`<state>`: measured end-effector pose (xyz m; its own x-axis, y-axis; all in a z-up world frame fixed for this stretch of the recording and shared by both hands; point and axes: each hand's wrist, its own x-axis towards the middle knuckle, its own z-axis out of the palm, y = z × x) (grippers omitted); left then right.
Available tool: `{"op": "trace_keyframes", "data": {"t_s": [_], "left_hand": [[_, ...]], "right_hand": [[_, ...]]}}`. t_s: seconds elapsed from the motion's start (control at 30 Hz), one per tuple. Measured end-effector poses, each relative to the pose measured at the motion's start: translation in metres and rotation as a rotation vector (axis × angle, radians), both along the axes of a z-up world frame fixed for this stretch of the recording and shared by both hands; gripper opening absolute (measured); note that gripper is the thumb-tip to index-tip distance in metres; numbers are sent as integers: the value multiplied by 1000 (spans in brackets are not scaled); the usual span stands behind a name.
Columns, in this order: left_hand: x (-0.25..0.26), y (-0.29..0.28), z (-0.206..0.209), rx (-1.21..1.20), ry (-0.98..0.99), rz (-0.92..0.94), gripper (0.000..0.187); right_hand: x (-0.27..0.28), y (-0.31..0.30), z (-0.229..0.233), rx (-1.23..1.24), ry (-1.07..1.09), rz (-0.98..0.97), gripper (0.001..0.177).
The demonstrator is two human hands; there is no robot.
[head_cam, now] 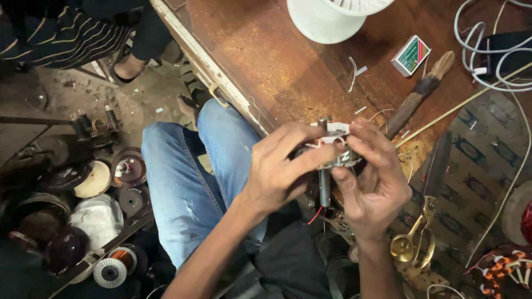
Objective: The person sits on the floor and works on a small electric motor, using a knife to cut and adjust wires and white tape on the stator. They manipulate the motor components with their hands, occasionally using the knife to trim excess material.
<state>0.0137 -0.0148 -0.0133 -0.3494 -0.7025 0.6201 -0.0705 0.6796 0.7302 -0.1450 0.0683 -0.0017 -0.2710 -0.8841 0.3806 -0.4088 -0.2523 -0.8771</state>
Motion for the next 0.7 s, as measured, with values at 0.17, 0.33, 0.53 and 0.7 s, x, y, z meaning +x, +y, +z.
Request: {"op": "trace_keyframes", "data": {"t_s": [0.17,0.33,0.53,0.7], "left_hand": [[-1,0,0,62,54,-6,36],[-5,-2,-2,45,65,18,38],[-5,-4,6,58,65,24,41],[-6,3,3,47,59,10,44]], "right_hand": [[6,1,5,18,-10,-28,30],[6,0,3,11,-132,-22,28],[1,-3,3,10,-228,9,28],[-7,4,-1,16,-311,51,31]]}}
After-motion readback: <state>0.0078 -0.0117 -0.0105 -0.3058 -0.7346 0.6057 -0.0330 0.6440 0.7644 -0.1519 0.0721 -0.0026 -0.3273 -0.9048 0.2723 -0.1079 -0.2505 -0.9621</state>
